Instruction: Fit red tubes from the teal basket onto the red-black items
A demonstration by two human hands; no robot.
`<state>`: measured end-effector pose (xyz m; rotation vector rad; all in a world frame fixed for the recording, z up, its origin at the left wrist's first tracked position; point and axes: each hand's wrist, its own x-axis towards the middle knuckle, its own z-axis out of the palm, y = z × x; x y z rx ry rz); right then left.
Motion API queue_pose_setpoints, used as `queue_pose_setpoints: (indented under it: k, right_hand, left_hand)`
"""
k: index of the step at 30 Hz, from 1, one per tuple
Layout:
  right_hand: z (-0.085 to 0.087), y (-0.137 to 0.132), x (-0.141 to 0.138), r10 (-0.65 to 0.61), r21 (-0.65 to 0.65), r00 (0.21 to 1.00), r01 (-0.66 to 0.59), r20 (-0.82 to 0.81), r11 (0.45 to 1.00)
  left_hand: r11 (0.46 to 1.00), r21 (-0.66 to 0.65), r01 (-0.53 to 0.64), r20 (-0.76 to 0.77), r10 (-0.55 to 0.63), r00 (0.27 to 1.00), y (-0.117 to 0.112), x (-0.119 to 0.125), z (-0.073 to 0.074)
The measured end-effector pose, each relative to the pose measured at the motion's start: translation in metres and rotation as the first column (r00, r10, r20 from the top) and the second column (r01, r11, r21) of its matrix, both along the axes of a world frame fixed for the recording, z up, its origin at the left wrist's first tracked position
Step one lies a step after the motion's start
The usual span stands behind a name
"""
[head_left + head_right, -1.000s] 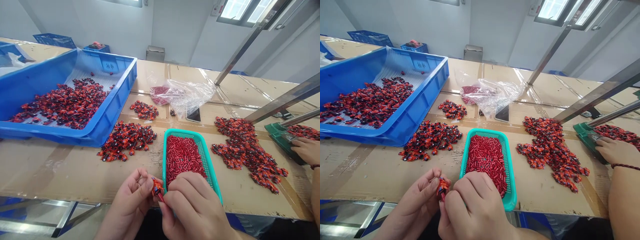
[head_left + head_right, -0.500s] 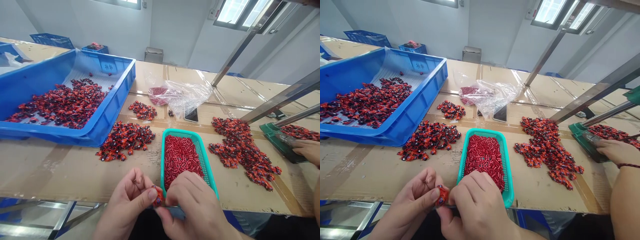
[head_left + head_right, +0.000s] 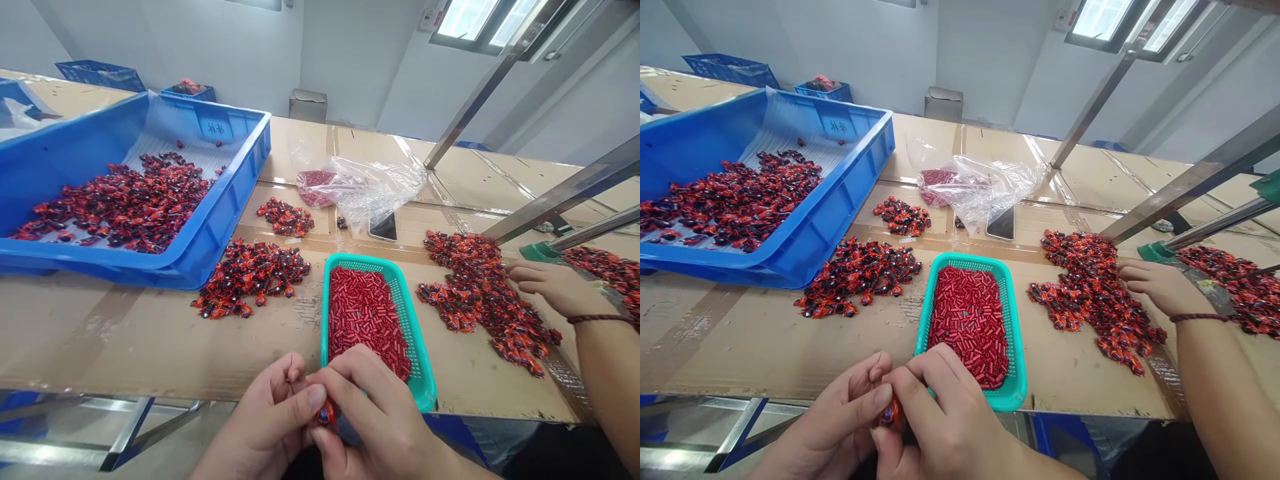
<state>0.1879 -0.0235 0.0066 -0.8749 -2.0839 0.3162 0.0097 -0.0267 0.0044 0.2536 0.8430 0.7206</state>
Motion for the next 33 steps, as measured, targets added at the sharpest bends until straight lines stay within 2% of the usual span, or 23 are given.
queue_pose_setpoints:
  k: [2, 5, 8, 11, 13, 15, 17, 19, 20, 22, 24, 26, 27, 28, 30, 31, 32, 33]
  right_hand:
    - [-0.002, 0.001, 0.002, -0.011, -0.067, 0.998, 0.007, -0.063, 0.998]
    - [-0.001, 0.003, 0.010, 0.055, -0.246, 0.977, -0.107, -0.207, 0.963]
    - [0.003, 0.004, 0.014, 0.080, -0.432, 0.918, -0.258, -0.389, 0.864]
    - [0.007, 0.002, 0.011, 0.010, -0.555, 0.854, -0.348, -0.520, 0.756]
    - [0.010, 0.002, 0.008, -0.030, -0.599, 0.821, -0.390, -0.570, 0.699]
    - [0.012, 0.001, 0.006, -0.045, -0.611, 0.796, -0.425, -0.603, 0.667]
    - [0.012, 0.001, 0.008, -0.032, -0.601, 0.791, -0.436, -0.611, 0.670]
    - [0.011, 0.001, 0.009, -0.005, -0.579, 0.806, -0.421, -0.592, 0.698]
    - [0.011, 0.000, 0.010, 0.001, -0.572, 0.818, -0.403, -0.575, 0.715]
    - [0.011, -0.001, 0.010, -0.010, -0.570, 0.841, -0.358, -0.541, 0.739]
    - [0.013, -0.001, 0.010, -0.028, -0.571, 0.862, -0.311, -0.507, 0.759]
    - [0.015, 0.001, 0.015, -0.034, -0.560, 0.890, -0.256, -0.455, 0.788]
    - [0.014, 0.003, 0.022, -0.046, -0.549, 0.915, -0.201, -0.402, 0.811]
    - [0.012, 0.007, 0.033, -0.078, -0.530, 0.944, -0.111, -0.321, 0.841]
    - [0.003, 0.020, 0.064, -0.229, -0.429, 0.971, 0.176, -0.075, 0.886]
    - [-0.003, 0.028, 0.085, -0.351, -0.327, 0.935, 0.349, 0.053, 0.878]
    - [-0.011, 0.036, 0.107, -0.473, -0.210, 0.860, 0.506, 0.188, 0.836]
    - [-0.018, 0.045, 0.129, -0.546, -0.072, 0.780, 0.591, 0.305, 0.804]
  left_hand:
    - [1.000, 0.030, 0.005, -0.018, -0.005, 1.000, 0.001, 0.001, 0.001]
    - [0.995, 0.095, 0.023, -0.008, -0.023, 1.000, 0.003, -0.001, 0.003]
    - [0.973, 0.223, 0.058, 0.013, -0.063, 0.998, 0.004, -0.005, 0.006]
    - [0.910, 0.392, 0.135, -0.102, -0.103, 0.989, 0.001, -0.010, 0.009]
    - [0.854, 0.503, 0.133, -0.253, -0.002, 0.968, -0.004, -0.010, 0.009]
    - [0.799, 0.593, 0.099, -0.386, 0.175, 0.906, -0.008, -0.010, 0.009]
    - [0.747, 0.657, 0.098, -0.469, 0.304, 0.829, -0.010, -0.010, 0.007]
    - [0.693, 0.709, 0.130, -0.525, 0.395, 0.754, -0.007, -0.013, 0.003]
    - [0.654, 0.740, 0.157, -0.540, 0.440, 0.718, -0.004, -0.017, 0.001]
    - [0.541, 0.803, 0.248, -0.560, 0.543, 0.626, 0.006, -0.027, -0.006]
    - [0.380, 0.823, 0.421, -0.560, 0.665, 0.494, 0.020, -0.043, -0.017]
    - [0.236, 0.725, 0.647, -0.536, 0.783, 0.316, 0.034, -0.061, -0.030]
    - [0.202, 0.636, 0.745, -0.525, 0.820, 0.226, 0.041, -0.070, -0.037]
    - [0.192, 0.549, 0.814, -0.517, 0.843, 0.149, 0.047, -0.078, -0.044]
    - [0.207, 0.434, 0.877, -0.512, 0.857, 0.051, 0.056, -0.090, -0.056]
    - [0.216, 0.413, 0.885, -0.511, 0.859, 0.028, 0.059, -0.093, -0.060]
    - [0.220, 0.406, 0.887, -0.511, 0.860, 0.021, 0.061, -0.096, -0.064]
    - [0.224, 0.402, 0.888, -0.513, 0.858, 0.017, 0.062, -0.097, -0.066]
